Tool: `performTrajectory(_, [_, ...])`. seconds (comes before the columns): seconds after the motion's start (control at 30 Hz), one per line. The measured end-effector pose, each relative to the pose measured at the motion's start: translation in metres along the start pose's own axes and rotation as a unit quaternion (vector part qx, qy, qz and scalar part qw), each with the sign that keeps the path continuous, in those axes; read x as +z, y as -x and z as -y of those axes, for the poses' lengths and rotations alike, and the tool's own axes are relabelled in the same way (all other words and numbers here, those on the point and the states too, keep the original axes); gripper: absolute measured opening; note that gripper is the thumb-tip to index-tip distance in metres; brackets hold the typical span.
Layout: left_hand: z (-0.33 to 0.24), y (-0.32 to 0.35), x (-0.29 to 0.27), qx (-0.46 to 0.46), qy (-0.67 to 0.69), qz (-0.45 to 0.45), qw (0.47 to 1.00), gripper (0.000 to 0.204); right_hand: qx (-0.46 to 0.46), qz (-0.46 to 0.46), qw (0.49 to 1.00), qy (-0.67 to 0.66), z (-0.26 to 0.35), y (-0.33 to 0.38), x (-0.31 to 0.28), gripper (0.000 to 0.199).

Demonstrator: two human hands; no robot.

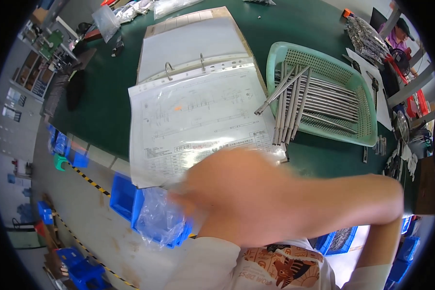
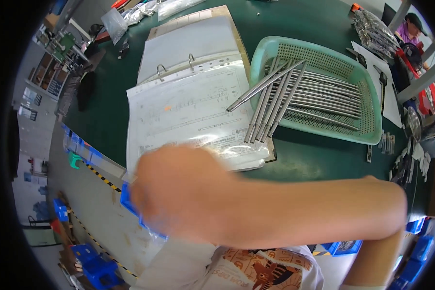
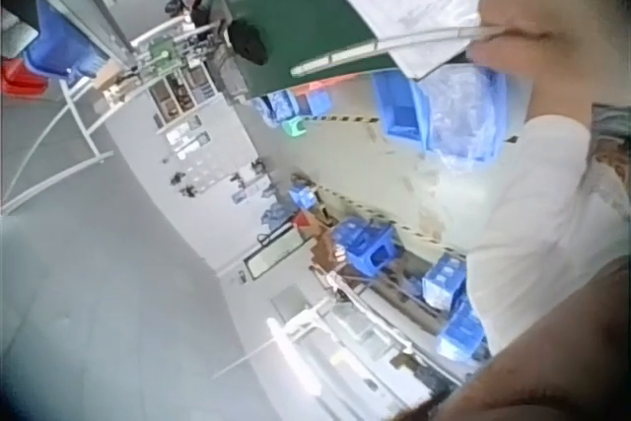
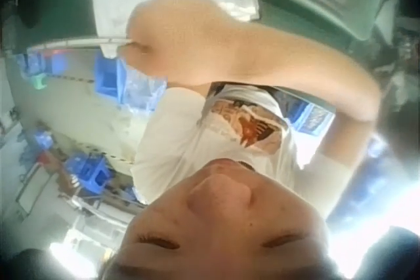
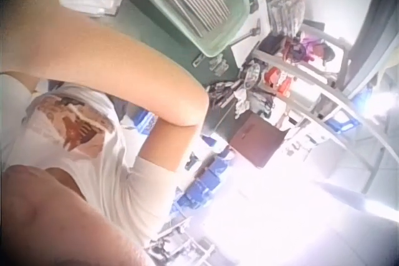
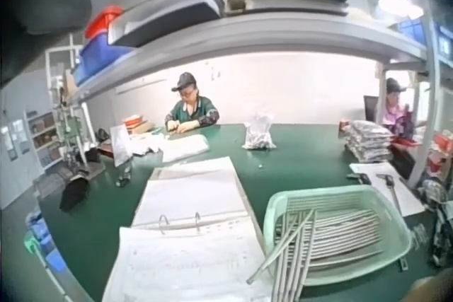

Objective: Measuring the dimensions of metal rods using a digital caliper and referring to a technical specification binder.

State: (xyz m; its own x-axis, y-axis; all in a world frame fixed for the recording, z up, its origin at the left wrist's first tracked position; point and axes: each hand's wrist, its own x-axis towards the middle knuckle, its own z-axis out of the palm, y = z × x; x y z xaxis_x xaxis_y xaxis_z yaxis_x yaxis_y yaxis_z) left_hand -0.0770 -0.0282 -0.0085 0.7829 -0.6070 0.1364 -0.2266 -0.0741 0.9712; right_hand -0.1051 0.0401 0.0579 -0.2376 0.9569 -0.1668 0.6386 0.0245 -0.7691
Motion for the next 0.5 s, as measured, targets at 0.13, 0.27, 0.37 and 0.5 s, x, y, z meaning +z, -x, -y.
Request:
performTrajectory(0.13, [-0.01, 0.117, -0.024, -0.005, 0.129, 0.042, 0.991, 0.014, -0.027, 0.063, 0.98, -0.185, 0.02, -0.036, 0.057, 0.034])
performTrajectory(0.27, [-0.012, 0.117, -0.012, -0.005, 0.246, 0.056, 0.968, 0.016, -0.055, 0.093, 0.959, -0.262, 0.044, -0.034, 0.069, 0.034])
performTrajectory(0.37, [0.005, 0.087, -0.006, 0.015, 0.334, 0.089, 0.938, 0.018, -0.042, 0.038, 0.967, -0.248, 0.031, -0.034, 0.071, 0.034])
performTrajectory(0.5, [0.014, -0.007, -0.016, 0.024, 0.437, 0.117, 0.891, 0.021, 0.009, 0.02, 0.965, -0.262, 0.025, -0.03, 0.074, 0.035])
